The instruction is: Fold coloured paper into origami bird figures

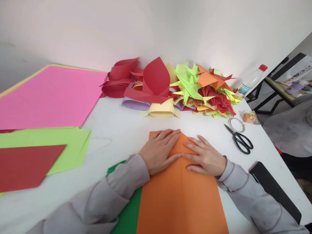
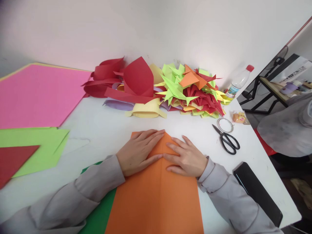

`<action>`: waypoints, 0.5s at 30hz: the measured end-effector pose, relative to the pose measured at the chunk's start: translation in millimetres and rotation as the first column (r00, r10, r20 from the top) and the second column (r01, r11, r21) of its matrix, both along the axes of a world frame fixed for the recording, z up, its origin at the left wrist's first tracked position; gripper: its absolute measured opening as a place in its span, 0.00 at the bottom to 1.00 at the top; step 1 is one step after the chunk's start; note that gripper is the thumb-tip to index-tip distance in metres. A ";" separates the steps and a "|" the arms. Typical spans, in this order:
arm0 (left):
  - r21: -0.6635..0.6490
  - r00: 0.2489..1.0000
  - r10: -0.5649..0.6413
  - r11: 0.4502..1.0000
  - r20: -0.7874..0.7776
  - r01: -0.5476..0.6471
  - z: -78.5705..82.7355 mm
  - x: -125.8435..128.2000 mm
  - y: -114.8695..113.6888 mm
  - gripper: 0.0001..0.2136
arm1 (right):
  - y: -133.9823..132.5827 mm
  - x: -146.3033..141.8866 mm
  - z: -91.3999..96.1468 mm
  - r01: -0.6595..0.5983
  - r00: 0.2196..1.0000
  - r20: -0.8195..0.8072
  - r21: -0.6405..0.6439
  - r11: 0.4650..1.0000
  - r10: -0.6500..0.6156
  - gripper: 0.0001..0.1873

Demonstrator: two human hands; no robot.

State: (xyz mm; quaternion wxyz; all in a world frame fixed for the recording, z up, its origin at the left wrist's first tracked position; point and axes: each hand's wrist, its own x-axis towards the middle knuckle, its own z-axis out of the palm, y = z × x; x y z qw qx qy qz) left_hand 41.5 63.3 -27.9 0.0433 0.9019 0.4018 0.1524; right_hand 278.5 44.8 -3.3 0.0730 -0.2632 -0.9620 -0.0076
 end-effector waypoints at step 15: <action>0.016 0.999 -0.049 0.999 -0.014 0.050 1.1 -5.4 5.1 0.30 | -0.3 1.2 -3.2 0.012 1.000 -0.006 -0.014 1.000 -0.013 0.22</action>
